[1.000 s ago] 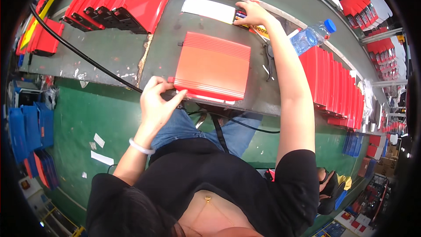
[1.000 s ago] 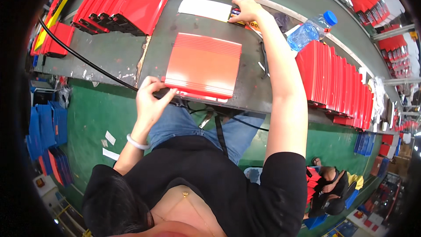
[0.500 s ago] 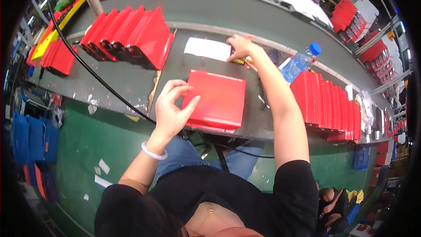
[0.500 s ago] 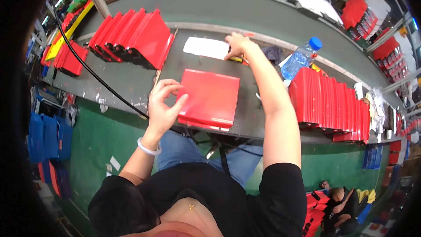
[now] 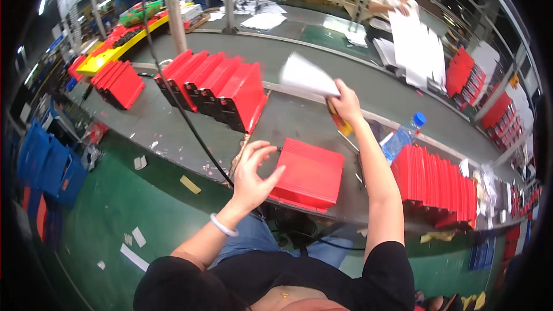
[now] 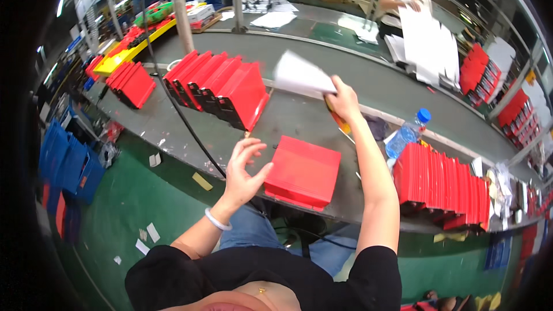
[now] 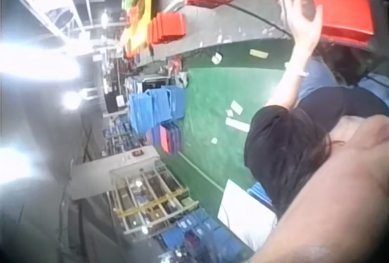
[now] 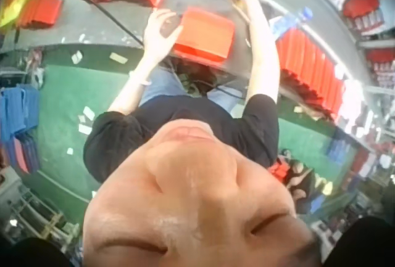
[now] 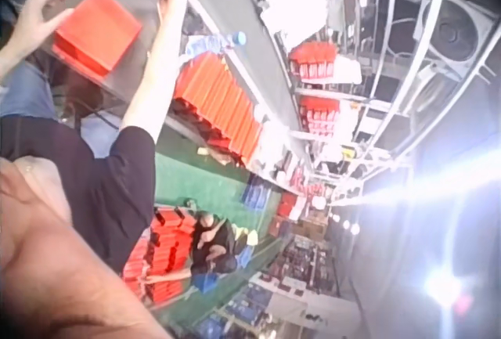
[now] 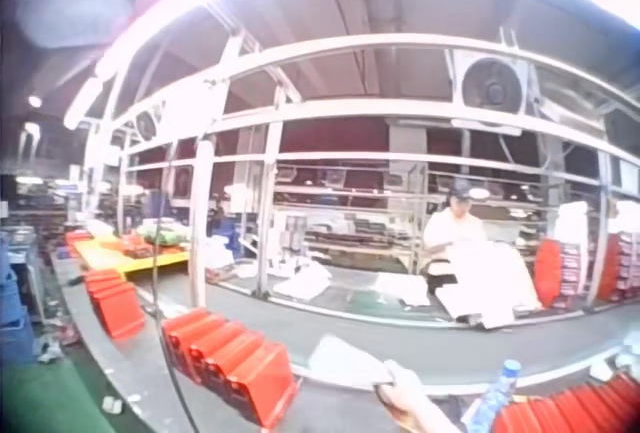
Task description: Cleaning and applying product labels to power inverter housings on an assembly line.
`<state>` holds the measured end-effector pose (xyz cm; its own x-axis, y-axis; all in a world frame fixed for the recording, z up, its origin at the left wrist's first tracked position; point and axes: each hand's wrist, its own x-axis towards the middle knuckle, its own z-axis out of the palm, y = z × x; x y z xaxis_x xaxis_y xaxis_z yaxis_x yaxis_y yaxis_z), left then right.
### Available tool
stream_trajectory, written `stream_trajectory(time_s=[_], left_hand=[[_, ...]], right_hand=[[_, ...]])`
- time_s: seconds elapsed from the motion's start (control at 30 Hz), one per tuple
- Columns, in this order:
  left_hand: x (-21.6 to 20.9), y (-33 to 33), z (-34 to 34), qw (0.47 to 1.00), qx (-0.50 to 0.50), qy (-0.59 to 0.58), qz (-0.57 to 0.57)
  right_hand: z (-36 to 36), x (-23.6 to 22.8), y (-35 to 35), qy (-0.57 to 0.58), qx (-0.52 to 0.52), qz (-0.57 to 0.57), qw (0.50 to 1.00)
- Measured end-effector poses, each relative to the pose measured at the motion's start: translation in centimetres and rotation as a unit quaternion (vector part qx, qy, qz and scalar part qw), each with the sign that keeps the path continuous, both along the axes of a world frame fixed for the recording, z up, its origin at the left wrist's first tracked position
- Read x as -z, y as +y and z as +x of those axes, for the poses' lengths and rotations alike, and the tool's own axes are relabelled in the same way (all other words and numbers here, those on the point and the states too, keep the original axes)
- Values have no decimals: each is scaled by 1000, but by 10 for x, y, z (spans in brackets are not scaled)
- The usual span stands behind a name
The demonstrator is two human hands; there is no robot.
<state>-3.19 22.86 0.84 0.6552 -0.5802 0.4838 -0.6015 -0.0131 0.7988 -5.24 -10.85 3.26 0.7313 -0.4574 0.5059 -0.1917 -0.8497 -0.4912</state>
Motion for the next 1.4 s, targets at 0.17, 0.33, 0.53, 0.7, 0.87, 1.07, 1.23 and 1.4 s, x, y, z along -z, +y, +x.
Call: stream_trajectory(time_s=[0.17, 0.33, 0.53, 0.7, 0.87, 1.07, 1.23, 1.4], left_hand=[[-20, -54, 17, 980, 97, 131, -113], [-57, -92, 7, 879, 230, 331, -255], [-57, -93, -10, 867, 186, 386, -254], [-53, -80, -13, 948, -85, -212, -223], [-49, -91, -15, 973, 90, -135, -161], [-49, -83, -16, 927, 302, 204, -83], [-54, -84, -5, 875, 381, 295, -45], [-44, -87, -2, 862, 290, 406, -92]], right_hand=[[-27, -72, 77, -91, -130, 75, 985], [-54, -89, 101, -13, -79, 104, 991], [-70, -86, 89, -61, -201, 185, 960], [-77, -94, 90, -76, -147, 196, 967], [-80, -100, 104, -67, -149, 208, 964], [-75, -98, 109, -101, -87, 49, 990], [-71, -96, 103, -66, -96, 3, 993], [-82, -94, 127, -175, 32, -157, 972]])
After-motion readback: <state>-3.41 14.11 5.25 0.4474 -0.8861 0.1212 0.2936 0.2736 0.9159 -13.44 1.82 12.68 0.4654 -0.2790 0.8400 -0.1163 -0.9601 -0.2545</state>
